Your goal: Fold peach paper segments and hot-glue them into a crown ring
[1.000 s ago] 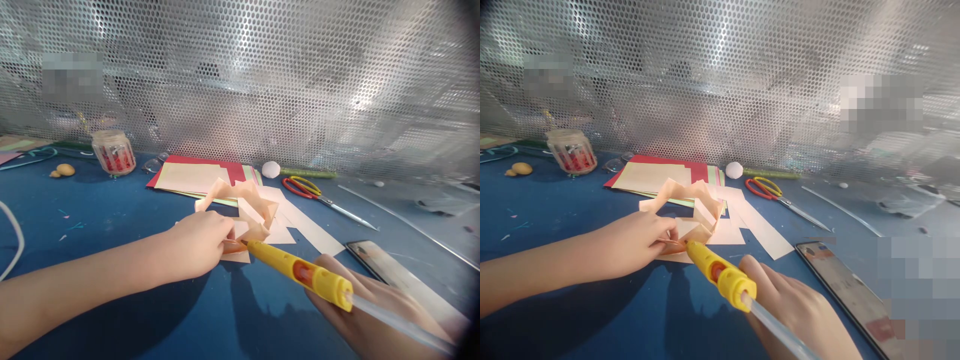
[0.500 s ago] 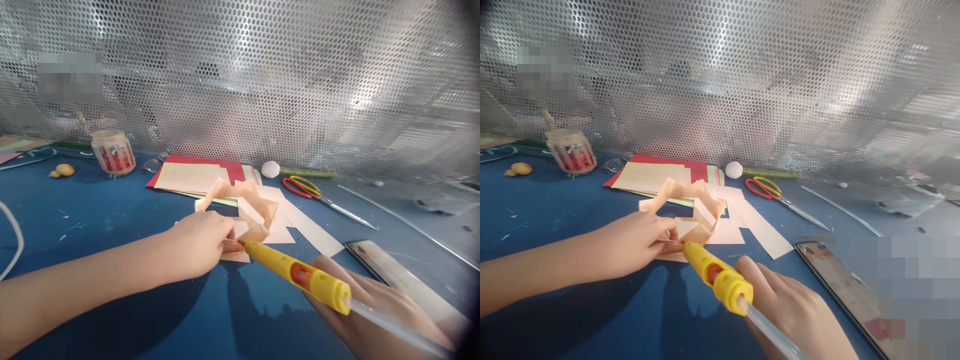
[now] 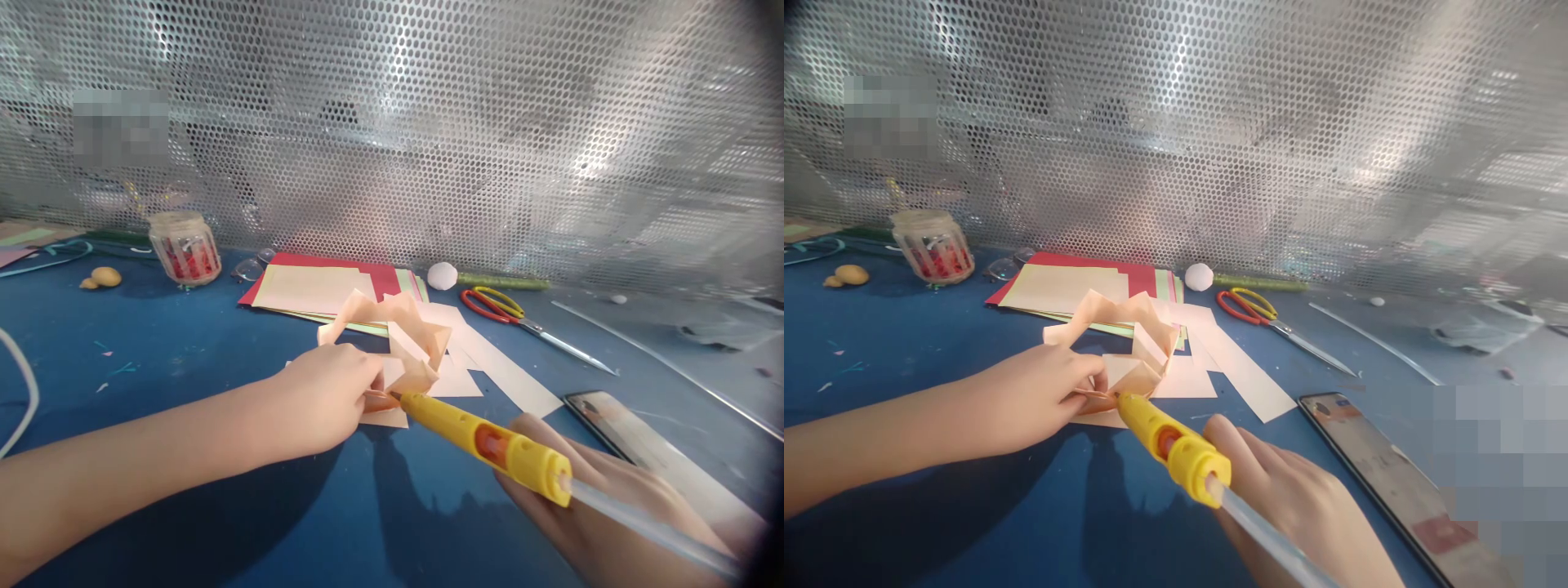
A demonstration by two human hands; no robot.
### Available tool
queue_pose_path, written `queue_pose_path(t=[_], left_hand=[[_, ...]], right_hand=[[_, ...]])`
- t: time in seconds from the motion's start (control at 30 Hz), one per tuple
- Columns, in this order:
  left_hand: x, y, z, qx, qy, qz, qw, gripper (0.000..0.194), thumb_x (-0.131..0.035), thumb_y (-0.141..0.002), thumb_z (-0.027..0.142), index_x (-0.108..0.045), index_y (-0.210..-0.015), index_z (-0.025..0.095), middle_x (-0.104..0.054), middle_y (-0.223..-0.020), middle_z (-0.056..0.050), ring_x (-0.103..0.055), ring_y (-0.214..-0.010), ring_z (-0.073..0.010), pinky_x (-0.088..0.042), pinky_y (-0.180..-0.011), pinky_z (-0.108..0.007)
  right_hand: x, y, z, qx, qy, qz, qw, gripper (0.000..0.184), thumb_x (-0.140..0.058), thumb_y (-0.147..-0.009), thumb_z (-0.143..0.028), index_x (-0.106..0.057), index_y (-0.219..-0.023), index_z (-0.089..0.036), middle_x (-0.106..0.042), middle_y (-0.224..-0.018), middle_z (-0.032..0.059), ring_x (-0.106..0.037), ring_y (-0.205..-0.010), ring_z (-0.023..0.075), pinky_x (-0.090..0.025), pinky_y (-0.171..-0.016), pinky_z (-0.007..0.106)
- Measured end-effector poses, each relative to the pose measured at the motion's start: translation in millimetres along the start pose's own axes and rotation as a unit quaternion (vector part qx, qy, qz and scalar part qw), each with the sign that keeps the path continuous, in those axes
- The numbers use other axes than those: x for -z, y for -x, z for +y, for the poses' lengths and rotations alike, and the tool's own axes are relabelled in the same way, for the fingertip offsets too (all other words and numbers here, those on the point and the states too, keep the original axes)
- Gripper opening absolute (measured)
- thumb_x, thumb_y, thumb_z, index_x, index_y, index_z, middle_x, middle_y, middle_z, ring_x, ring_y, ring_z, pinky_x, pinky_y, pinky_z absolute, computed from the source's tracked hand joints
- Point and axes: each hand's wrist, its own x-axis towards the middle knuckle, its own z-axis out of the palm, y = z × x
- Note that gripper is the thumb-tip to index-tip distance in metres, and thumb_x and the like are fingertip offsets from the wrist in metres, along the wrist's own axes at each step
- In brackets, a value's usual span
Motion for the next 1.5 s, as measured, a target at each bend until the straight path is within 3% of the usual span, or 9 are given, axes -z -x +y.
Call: queue_pose_path(t=[0.2,0.47,0.67,0.87,1.07,1.17,1.3,1.5], left_hand=[[0.1,0.0,0.5,0.002,-0.006,0.002,1.0,0.011,-0.051,-0.089,0.014,-0.057,-0.081,0.017,-0.055,-0.07,0.004,-0.051,-0.06,-0.0119,-0.032,-0.052,-0.024],[-4.2,-3.1,-3.5,0.001,-0.012,0.0,1.0,0.011,-0.054,-0.093,0.022,-0.059,-0.086,0.016,-0.055,-0.074,0.004,-0.05,-0.059,-0.0094,-0.04,-0.055,-0.024],[-4.9,-2.6,-5.8,-0.001,-0.01,0.004,1.0,0.012,-0.054,-0.094,0.026,-0.06,-0.09,0.016,-0.058,-0.077,0.003,-0.055,-0.065,-0.0111,-0.046,-0.061,-0.026],[-5.1,-1.1,-6.3,-0.001,-0.018,0.001,1.0,0.015,-0.055,-0.094,0.028,-0.059,-0.087,0.015,-0.056,-0.073,0.004,-0.052,-0.06,-0.0096,-0.044,-0.056,-0.024],[-4.0,-3.3,-3.5,0.002,-0.021,0.003,1.0,0.016,-0.055,-0.095,0.028,-0.059,-0.087,0.015,-0.057,-0.077,0.003,-0.051,-0.059,-0.0089,-0.044,-0.056,-0.024],[-4.9,-3.6,-4.8,0.0,-0.015,0.0,1.0,0.013,-0.055,-0.094,0.027,-0.06,-0.089,0.016,-0.058,-0.077,0.003,-0.054,-0.063,-0.0103,-0.045,-0.059,-0.025],[-5.7,-2.0,-5.8,-0.001,-0.013,0.003,1.0,0.018,-0.053,-0.095,0.03,-0.059,-0.087,0.015,-0.056,-0.075,0.003,-0.051,-0.06,-0.0096,-0.044,-0.057,-0.025],[-5.0,-0.6,-4.6,0.004,-0.004,-0.004,1.0,0.013,-0.054,-0.094,0.026,-0.06,-0.088,0.016,-0.058,-0.078,0.002,-0.054,-0.064,-0.0105,-0.044,-0.059,-0.025]], right_hand=[[0.9,-0.5,4.0,0.043,-0.014,-0.02,0.999,0.021,-0.036,-0.091,-0.022,-0.043,-0.071,-0.026,-0.051,-0.052,-0.0053,-0.052,-0.034,0.0123,-0.036,-0.029,0.02],[-2.9,1.5,7.6,0.034,-0.002,-0.039,0.999,0.025,-0.037,-0.092,-0.025,-0.05,-0.07,-0.026,-0.056,-0.054,-0.0036,-0.05,-0.035,0.0122,-0.036,-0.03,0.022],[-3.2,3.6,5.3,0.011,0.0,-0.042,0.999,0.031,-0.033,-0.093,-0.024,-0.053,-0.069,-0.027,-0.061,-0.059,-0.0005,-0.058,-0.042,0.0154,-0.042,-0.034,0.024],[-3.8,1.9,8.2,0.025,0.016,-0.04,0.999,0.023,-0.041,-0.089,-0.023,-0.056,-0.073,-0.028,-0.062,-0.054,-0.0025,-0.056,-0.036,0.0154,-0.036,-0.028,0.024],[-2.1,1.0,8.0,0.024,0.018,-0.04,0.999,0.027,-0.038,-0.091,-0.025,-0.054,-0.071,-0.027,-0.058,-0.05,-0.003,-0.05,-0.031,0.0138,-0.033,-0.027,0.023],[-1.7,0.2,6.6,-0.004,0.025,-0.037,0.999,0.025,-0.04,-0.09,-0.029,-0.058,-0.073,-0.028,-0.057,-0.05,-0.0023,-0.051,-0.033,0.0159,-0.036,-0.03,0.025],[-0.6,-7.0,-0.5,-0.094,0.039,-0.025,0.995,0.021,-0.048,-0.088,-0.039,-0.062,-0.076,-0.029,-0.057,-0.053,-0.0006,-0.056,-0.041,0.0198,-0.04,-0.037,0.027],[1.0,-18.4,-6.4,-0.124,0.045,-0.02,0.991,0.028,-0.047,-0.089,-0.047,-0.059,-0.071,-0.028,-0.055,-0.054,0.0009,-0.058,-0.044,0.0211,-0.04,-0.037,0.028]])
